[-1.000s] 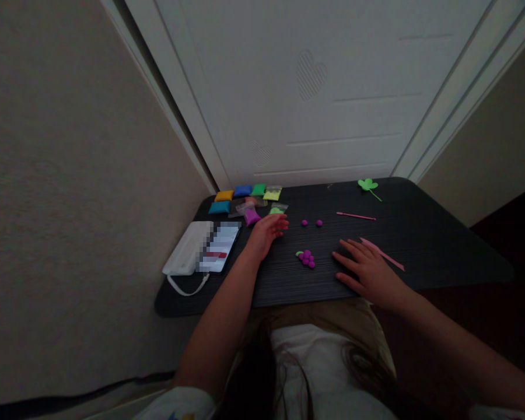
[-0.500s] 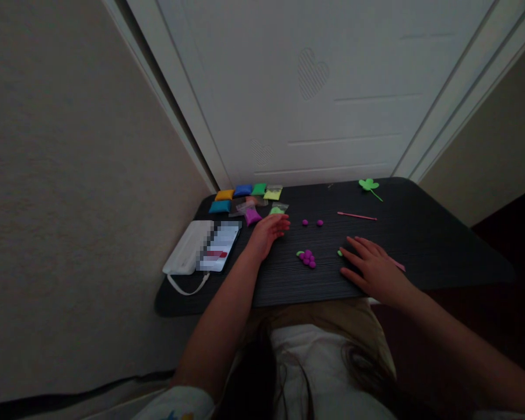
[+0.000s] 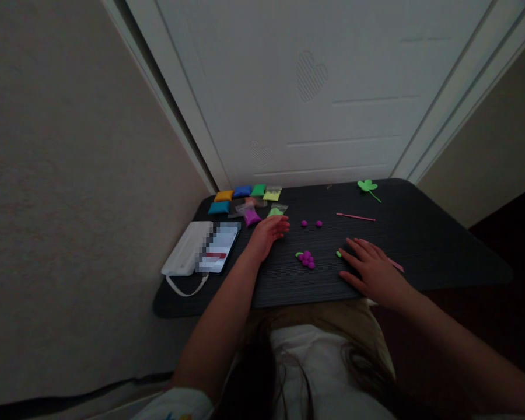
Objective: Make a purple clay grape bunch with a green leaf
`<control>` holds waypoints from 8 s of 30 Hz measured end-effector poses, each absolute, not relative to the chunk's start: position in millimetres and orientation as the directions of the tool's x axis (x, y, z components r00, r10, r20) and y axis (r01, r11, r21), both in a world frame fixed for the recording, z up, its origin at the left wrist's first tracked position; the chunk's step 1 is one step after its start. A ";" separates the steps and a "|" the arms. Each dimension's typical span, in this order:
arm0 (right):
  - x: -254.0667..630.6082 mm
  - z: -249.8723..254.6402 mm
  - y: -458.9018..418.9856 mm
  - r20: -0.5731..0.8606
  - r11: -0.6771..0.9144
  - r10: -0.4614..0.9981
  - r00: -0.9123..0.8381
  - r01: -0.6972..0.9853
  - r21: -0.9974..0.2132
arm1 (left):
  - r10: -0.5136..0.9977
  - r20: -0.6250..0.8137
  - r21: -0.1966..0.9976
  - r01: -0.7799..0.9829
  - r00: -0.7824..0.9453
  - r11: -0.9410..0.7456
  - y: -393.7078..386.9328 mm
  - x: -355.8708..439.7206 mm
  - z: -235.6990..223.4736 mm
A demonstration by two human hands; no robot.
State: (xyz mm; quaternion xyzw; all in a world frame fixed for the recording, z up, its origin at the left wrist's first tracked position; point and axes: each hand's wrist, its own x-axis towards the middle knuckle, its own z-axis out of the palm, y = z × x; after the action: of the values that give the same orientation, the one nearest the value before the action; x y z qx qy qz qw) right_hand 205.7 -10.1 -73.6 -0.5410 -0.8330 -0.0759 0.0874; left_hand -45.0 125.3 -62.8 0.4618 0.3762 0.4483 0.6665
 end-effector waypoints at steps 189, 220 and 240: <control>186.4 -41.0 116.9 -0.849 -0.242 0.425 -0.315 0.864 -0.441 | 0.929 -0.102 0.952 -0.236 0.357 0.195 119.6 -41.1 -60.3; 175.6 -34.3 127.9 -0.929 -0.104 0.340 -0.144 0.976 -0.189 | 0.932 -0.095 0.952 -0.241 0.351 0.188 119.0 -41.4 -60.4; 182.5 -34.4 125.3 -0.904 -0.110 0.373 -0.212 0.957 -0.270 | 0.929 -0.104 0.949 -0.245 0.356 0.200 120.5 -42.5 -60.6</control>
State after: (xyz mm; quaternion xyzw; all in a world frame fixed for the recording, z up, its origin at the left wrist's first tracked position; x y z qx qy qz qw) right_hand 182.5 125.3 -34.4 -0.5549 -0.5989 0.4972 -0.2937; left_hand -42.5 120.5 -60.6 0.4629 0.3691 0.4311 0.6810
